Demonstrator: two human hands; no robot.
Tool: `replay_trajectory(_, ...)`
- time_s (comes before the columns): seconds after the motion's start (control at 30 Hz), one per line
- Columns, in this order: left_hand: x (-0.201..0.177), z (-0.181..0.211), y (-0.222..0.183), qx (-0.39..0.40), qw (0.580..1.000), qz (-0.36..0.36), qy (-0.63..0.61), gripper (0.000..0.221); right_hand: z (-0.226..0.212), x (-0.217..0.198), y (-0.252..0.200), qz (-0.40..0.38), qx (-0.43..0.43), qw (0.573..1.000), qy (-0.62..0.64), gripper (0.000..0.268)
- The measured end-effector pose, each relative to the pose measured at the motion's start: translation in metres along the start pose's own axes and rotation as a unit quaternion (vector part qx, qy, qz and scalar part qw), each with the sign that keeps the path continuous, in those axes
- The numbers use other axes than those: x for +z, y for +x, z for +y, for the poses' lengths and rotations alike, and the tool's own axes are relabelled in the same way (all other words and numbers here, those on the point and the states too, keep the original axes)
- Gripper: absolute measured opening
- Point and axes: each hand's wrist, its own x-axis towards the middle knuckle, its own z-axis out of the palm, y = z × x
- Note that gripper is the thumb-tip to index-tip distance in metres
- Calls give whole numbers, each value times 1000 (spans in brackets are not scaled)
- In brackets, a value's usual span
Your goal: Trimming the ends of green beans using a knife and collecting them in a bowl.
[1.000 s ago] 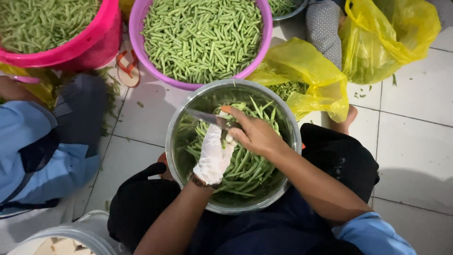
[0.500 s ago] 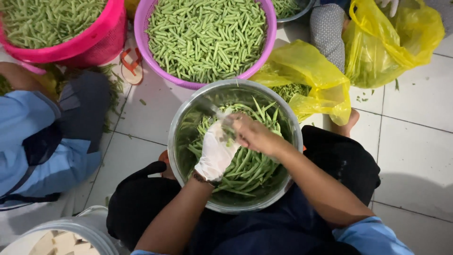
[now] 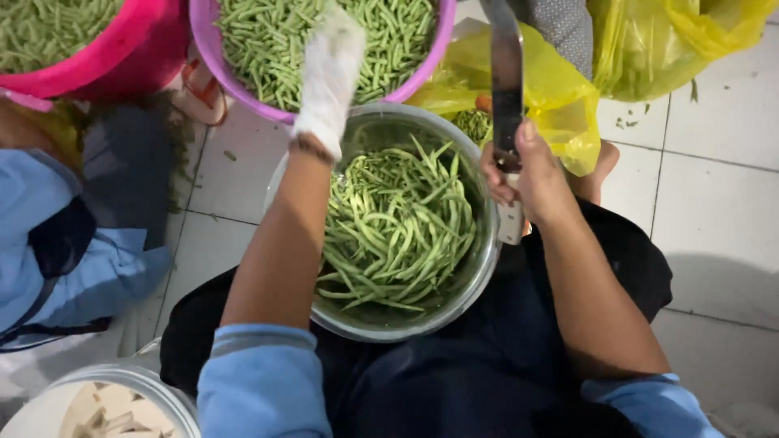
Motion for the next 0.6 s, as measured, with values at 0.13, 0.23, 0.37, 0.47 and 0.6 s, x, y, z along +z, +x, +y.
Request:
replay_trajectory(0.13,-35,51,-68,-22,674,0,-739,30,15,-22,-4,-2,-62,995,-83,79)
replay_trajectory(0.23,-40,110,-79,-122,492,-269,-819,60,28,-31,-7,-11,-65,993,-99,67)
replay_trajectory(0.37,-69,139,-75,-190,462,-271,-823,41,35,-32,-10,-24,-78,994,-71,65)
replay_trajectory(0.47,-98,117,-75,-248,241,-220,-912,43,35,-31,-4,-31,-88,991,-99,63)
replay_trajectory(0.6,-132,5,-106,-242,204,-183,-931,31,36,-22,-6,17,-48,975,-218,62)
